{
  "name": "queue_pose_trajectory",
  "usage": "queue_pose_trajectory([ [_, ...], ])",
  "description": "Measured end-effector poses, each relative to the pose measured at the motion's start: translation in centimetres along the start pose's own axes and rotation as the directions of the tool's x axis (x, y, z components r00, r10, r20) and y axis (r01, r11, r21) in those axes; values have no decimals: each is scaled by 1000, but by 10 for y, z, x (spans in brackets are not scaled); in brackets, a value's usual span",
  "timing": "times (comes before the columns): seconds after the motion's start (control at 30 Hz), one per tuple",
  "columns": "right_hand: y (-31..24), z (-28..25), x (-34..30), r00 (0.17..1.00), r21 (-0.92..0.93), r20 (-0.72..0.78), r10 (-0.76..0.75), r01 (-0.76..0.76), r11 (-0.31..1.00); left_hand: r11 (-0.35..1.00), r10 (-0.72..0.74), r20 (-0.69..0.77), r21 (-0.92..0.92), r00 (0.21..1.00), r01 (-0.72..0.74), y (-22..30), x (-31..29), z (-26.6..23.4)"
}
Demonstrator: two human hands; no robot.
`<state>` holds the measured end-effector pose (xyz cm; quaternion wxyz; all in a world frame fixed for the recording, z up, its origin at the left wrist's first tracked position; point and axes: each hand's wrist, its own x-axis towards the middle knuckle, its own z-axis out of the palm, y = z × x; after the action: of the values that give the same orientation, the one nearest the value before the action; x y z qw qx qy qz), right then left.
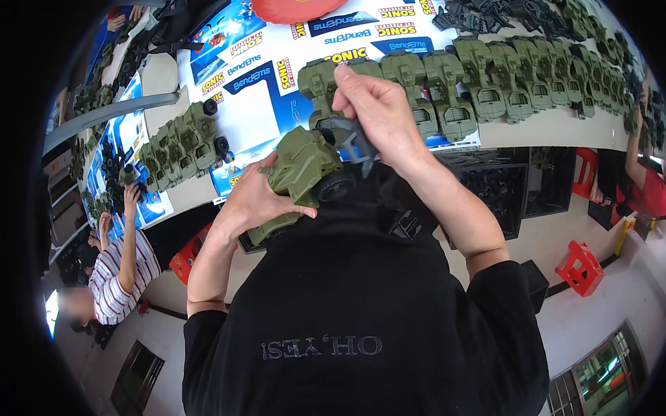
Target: The person assembles green plastic toy tanks by hand at a workbench. They repeatedly pick up a tank body, attach black wheels, and place the completed unit on the table. The process is repeated for multiple units throughout the clip.
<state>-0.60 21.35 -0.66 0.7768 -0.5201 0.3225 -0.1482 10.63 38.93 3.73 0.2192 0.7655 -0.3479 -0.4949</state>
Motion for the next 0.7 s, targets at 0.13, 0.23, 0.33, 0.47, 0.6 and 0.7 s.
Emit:
queue_pose_trajectory([
  [0.13,-9,-5,2,973,70,31,231,-232,970,996,-13,-44,91,999,17,7,-3,3],
  [0.23,-1,6,1,952,106,116,284,-296,949,979,-17,-64,204,998,30,15,-5,6],
  [0.33,8,9,1,912,148,198,359,-390,909,945,41,-101,326,994,-6,21,-7,13],
  [0.47,9,11,-5,885,211,211,416,-457,864,919,71,-119,395,990,-18,28,-15,12],
  [0.6,26,-3,-15,972,30,39,231,-232,972,918,81,-140,397,987,-19,33,-11,16],
  [0.7,30,-12,-30,1000,-101,-4,31,-32,994,915,147,-73,389,986,-108,30,-4,15],
])
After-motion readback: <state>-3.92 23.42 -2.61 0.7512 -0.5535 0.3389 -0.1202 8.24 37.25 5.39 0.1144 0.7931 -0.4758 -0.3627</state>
